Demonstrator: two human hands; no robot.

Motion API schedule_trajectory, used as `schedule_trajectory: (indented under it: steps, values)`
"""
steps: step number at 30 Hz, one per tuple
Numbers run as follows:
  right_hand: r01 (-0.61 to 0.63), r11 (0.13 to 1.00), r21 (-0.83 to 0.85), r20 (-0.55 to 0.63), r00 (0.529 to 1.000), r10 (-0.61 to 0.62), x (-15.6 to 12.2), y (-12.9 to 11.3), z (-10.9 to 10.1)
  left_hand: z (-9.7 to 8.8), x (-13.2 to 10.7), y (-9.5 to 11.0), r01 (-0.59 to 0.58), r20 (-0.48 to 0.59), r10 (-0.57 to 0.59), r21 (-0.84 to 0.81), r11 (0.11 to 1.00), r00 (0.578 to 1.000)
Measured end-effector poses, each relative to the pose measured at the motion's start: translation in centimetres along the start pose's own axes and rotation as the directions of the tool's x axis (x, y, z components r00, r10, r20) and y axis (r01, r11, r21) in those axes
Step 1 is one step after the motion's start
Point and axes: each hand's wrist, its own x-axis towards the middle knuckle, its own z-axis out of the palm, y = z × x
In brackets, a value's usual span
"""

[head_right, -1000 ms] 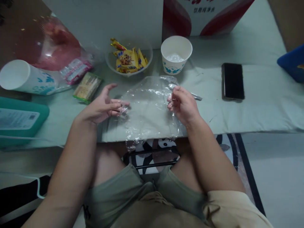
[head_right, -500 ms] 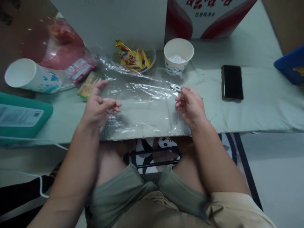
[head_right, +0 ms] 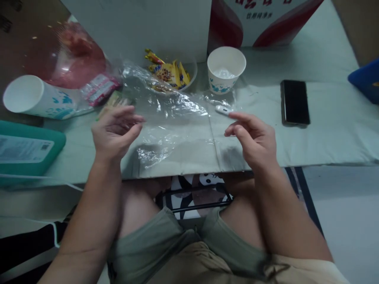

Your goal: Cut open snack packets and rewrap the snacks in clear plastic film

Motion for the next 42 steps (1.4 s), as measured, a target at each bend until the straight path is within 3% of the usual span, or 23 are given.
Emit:
schedule_trajectory:
  steps: [7,11,13,15,17,20,22,24,28,30,33,35,38,42]
  values:
    - [-0.145,0.987,-0.063,-0.134,0.982,0.135,0.0,0.1,-0.5,-1.4,0.6,-1.9,0.043,-0.010,-0.043,0.042,0.998,0.999]
    - [-0.107,0.965,-0.239,-0.160,0.985,0.069,0.0,0.5,-1.1,-1.7,0.9,-1.5,-0.137,-0.065,0.157,0.244,0.960,0.986]
    - [0.010,0.937,-0.349,-0.168,0.983,-0.073,0.0,0.6,-1.4,-1.5,0.9,-1.1,-0.238,-0.071,0.282,0.365,0.900,0.957]
    - [0.214,0.887,-0.409,-0.120,0.951,-0.285,-0.1,0.4,-1.4,-1.1,0.7,-0.8,-0.344,-0.018,0.387,0.419,0.840,0.922]
    - [0.361,0.838,-0.410,0.015,0.921,-0.389,-0.2,0.1,-1.1,-0.7,0.5,-0.5,-0.454,0.077,0.464,0.397,0.798,0.882]
    - [0.312,0.838,-0.447,0.188,0.949,-0.253,-0.1,-0.2,-0.6,-0.1,0.1,-0.3,-0.508,0.183,0.474,0.282,0.814,0.861]
    - [0.233,0.853,-0.467,0.224,0.964,-0.141,0.0,-0.4,-0.6,0.2,-0.1,-0.1,-0.457,0.186,0.423,0.219,0.862,0.887]
    - [0.189,0.895,-0.403,0.242,0.966,-0.094,0.0,-0.7,-0.9,0.4,-0.4,0.2,-0.403,0.124,0.386,0.180,0.897,0.914]
    - [0.122,0.986,-0.110,0.192,0.976,-0.099,-0.4,-1.6,-1.6,0.8,-0.5,0.7,-0.305,-0.004,0.307,0.103,0.947,0.952]
    - [0.039,0.999,0.031,0.136,0.990,-0.043,-0.6,-1.9,-1.4,0.9,-0.4,0.9,-0.251,-0.034,0.253,0.052,0.967,0.967]
    - [-0.118,0.989,0.090,0.061,0.992,0.113,-0.5,-2.0,-0.9,0.9,0.2,0.8,-0.034,0.038,0.034,-0.003,0.999,0.999]
    - [-0.233,0.971,0.058,0.025,0.972,0.232,-0.2,-1.8,-0.7,0.7,0.7,0.4,0.155,0.153,-0.152,-0.006,0.988,0.976]
    - [-0.341,0.940,-0.015,-0.023,0.940,0.340,0.1,-1.0,-0.9,0.3,1.6,-0.1,0.348,0.266,-0.335,-0.001,0.937,0.904]
    - [-0.217,0.916,-0.339,0.032,0.970,0.241,-0.3,0.8,-2.1,0.1,2.5,-0.5,0.436,0.252,-0.408,-0.063,0.898,0.877]
